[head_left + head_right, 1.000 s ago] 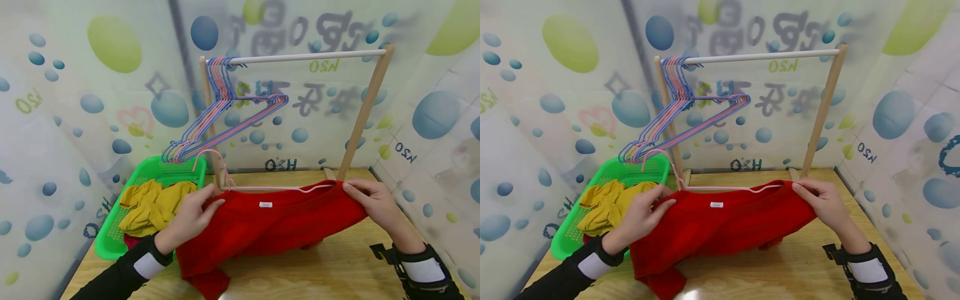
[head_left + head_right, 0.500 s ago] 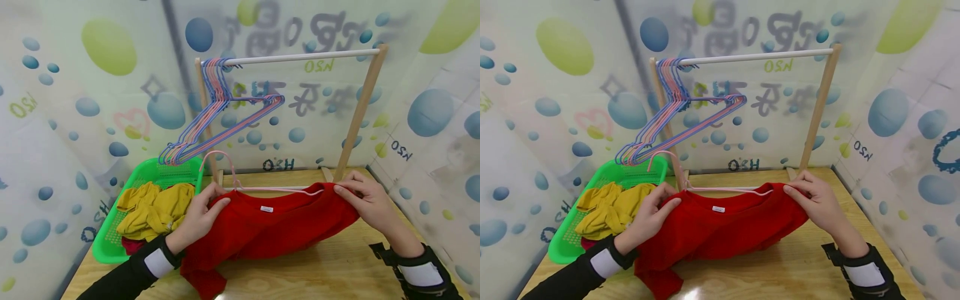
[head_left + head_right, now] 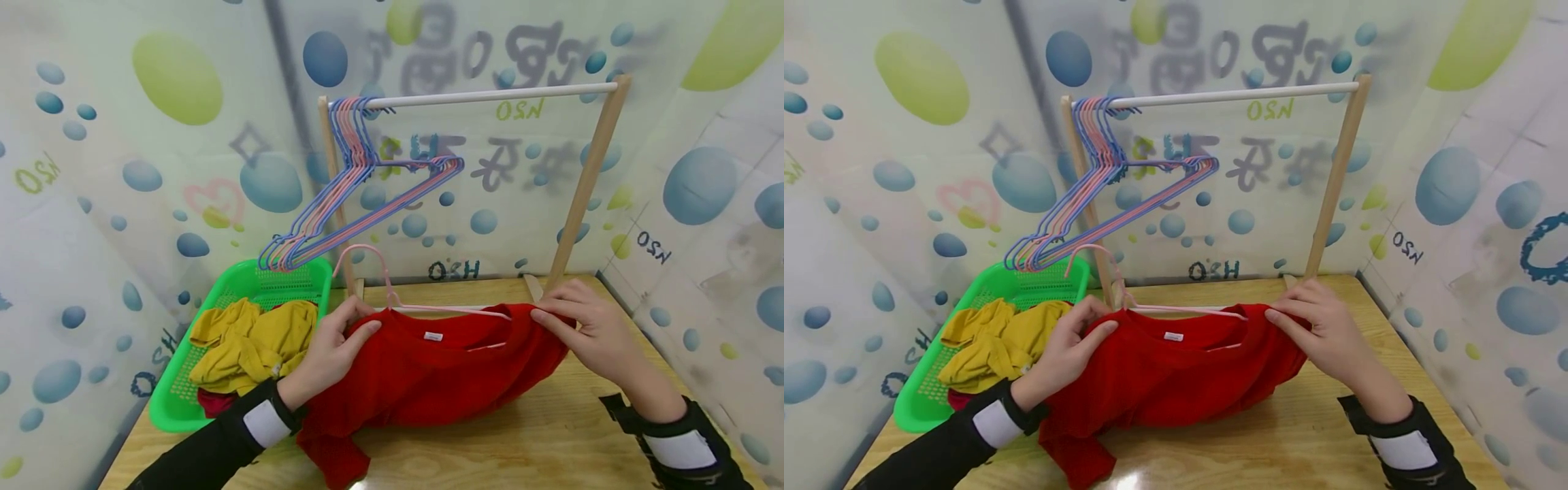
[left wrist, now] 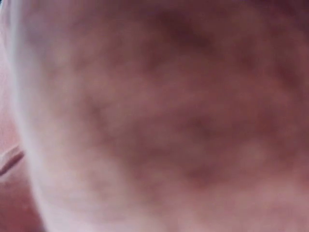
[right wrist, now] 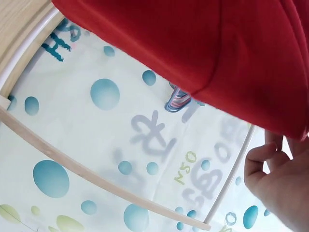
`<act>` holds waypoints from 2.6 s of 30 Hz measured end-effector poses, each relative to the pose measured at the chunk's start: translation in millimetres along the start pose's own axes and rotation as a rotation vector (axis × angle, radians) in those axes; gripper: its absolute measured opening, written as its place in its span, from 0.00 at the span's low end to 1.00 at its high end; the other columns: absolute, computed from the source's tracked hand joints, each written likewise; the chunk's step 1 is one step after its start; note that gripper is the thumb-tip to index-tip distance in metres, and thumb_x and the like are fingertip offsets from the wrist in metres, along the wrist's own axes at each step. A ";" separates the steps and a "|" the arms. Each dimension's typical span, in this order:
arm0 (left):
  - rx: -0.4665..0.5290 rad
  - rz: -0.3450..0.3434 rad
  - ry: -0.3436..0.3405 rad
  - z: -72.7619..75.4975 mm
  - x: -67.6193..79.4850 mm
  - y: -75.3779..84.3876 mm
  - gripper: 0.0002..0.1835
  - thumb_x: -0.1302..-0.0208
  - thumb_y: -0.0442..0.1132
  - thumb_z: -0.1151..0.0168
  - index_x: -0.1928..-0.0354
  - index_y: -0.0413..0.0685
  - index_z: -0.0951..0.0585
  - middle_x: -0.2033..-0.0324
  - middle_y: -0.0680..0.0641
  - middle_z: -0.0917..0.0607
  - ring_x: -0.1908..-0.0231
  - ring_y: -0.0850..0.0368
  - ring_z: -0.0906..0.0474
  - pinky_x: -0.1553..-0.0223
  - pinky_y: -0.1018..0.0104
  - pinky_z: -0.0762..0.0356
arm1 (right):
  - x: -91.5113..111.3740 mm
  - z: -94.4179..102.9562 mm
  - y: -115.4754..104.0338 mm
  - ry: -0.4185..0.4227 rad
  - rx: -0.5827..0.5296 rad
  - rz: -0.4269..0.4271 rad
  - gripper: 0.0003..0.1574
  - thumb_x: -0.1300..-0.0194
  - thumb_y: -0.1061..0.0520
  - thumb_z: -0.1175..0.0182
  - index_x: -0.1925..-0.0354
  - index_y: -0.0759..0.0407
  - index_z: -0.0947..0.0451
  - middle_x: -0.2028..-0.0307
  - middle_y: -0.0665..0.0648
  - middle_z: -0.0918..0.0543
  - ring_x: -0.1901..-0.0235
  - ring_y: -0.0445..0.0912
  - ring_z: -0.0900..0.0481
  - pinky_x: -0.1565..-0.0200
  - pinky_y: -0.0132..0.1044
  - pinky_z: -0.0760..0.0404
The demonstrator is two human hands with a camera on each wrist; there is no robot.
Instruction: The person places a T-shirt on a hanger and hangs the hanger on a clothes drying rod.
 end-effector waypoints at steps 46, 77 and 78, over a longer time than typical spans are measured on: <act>0.040 0.047 0.077 -8.2 -5.4 -9.1 0.02 0.35 0.26 0.42 0.63 0.37 0.25 0.78 0.47 0.26 0.75 0.60 0.32 0.73 0.67 0.35 | -22.7 -29.6 -30.7 -0.008 0.279 0.117 0.10 0.48 0.59 0.30 0.64 0.59 0.14 0.69 0.53 0.17 0.65 0.49 0.25 0.63 0.47 0.33; 0.081 0.082 0.025 -19.4 -5.1 -10.4 0.02 0.34 0.28 0.43 0.61 0.36 0.25 0.72 0.47 0.21 0.71 0.58 0.27 0.68 0.65 0.29 | -29.6 -55.6 -38.0 -0.057 0.248 0.069 0.11 0.47 0.58 0.30 0.62 0.57 0.14 0.70 0.51 0.16 0.71 0.43 0.18 0.67 0.40 0.19; 0.080 0.084 0.023 -19.7 -5.3 -10.4 0.02 0.34 0.28 0.43 0.61 0.36 0.25 0.72 0.46 0.21 0.71 0.58 0.27 0.68 0.65 0.29 | -29.6 -56.1 -38.2 -0.055 0.247 0.072 0.11 0.47 0.58 0.30 0.62 0.57 0.14 0.70 0.51 0.16 0.71 0.43 0.19 0.67 0.40 0.19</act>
Point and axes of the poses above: each hand's wrist, its own x-axis away from the middle knuckle, its own z-axis out of the back of the hand, y = z × x, the point moved 7 cm from there along -x, towards the middle knuckle
